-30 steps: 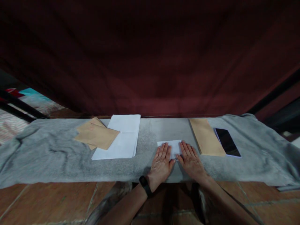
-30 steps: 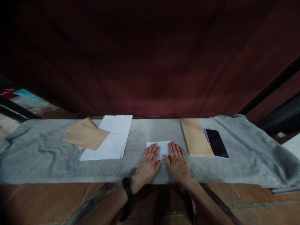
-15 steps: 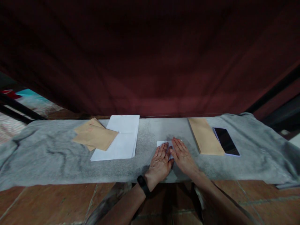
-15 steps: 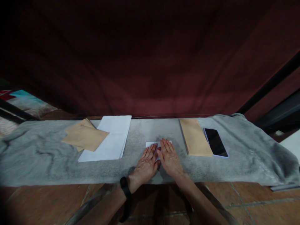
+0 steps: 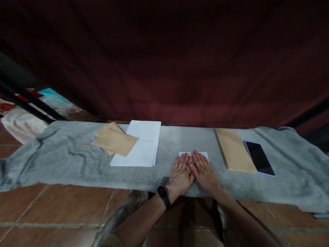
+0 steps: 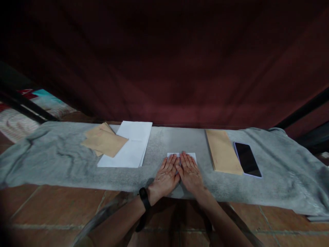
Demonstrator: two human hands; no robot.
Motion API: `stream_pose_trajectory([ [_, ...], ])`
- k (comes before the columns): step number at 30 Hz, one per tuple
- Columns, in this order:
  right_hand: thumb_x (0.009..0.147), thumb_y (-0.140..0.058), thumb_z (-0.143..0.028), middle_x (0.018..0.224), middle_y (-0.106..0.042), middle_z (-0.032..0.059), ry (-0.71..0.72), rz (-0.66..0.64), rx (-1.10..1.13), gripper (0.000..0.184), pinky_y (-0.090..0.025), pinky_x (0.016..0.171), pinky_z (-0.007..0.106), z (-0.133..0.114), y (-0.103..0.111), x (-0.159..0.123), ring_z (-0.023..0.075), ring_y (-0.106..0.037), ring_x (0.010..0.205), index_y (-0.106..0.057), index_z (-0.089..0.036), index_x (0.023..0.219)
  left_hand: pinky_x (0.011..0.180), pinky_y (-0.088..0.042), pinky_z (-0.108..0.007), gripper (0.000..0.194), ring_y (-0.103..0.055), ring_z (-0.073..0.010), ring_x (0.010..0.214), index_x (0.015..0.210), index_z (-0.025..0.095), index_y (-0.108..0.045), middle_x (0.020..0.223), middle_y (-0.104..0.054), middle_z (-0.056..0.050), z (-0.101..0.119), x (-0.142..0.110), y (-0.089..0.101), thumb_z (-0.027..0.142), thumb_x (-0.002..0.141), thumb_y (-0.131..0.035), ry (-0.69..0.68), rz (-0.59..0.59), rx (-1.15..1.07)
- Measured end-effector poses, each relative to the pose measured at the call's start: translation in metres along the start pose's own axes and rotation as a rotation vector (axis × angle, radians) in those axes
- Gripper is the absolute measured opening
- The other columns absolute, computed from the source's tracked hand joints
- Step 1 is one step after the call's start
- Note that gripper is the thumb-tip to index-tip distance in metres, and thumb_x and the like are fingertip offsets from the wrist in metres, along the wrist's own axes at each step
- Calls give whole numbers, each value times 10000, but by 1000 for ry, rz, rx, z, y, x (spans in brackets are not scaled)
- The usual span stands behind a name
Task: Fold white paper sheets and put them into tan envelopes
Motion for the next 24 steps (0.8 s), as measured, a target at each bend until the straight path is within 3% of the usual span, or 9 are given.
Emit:
stream_pose_trajectory([
  [9, 1054, -371, -301, 1619, -320, 146, 5, 32, -80, 598, -312, 1206, 478, 7, 7, -7, 266, -307, 1500, -205, -137, 1604, 1225, -250, -553, 622, -227, -324, 1530, 1565, 223, -319, 1656, -277, -125, -6, -4, -3, 427, 996, -467, 57, 45, -6],
  [16, 1053, -375, -322, 1613, -338, 165, -46, 61, -106, 596, -335, 1184, 494, 13, 7, -13, 286, -340, 1485, -228, -136, 1600, 1210, -288, -541, 767, -224, -342, 1528, 1566, 165, -305, 1651, -264, -180, -11, -3, -1, 635, 972, -427, 88, 25, -40],
  [24, 1053, -374, -369, 1594, -381, 161, -94, 67, -129, 579, -361, 1159, 509, 25, 8, -19, 297, -368, 1468, -290, -152, 1584, 1220, -291, -493, 783, -246, -299, 1526, 1559, 128, -309, 1627, -327, -174, -18, -3, -1, 654, 983, -377, 103, 22, -4],
])
Point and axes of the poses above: each hand's wrist, its own x-axis towards the middle knuckle, its own y-axis out of the back of the hand, z = x × y, the point moved 1 cm from there along x, towards the middle knuckle
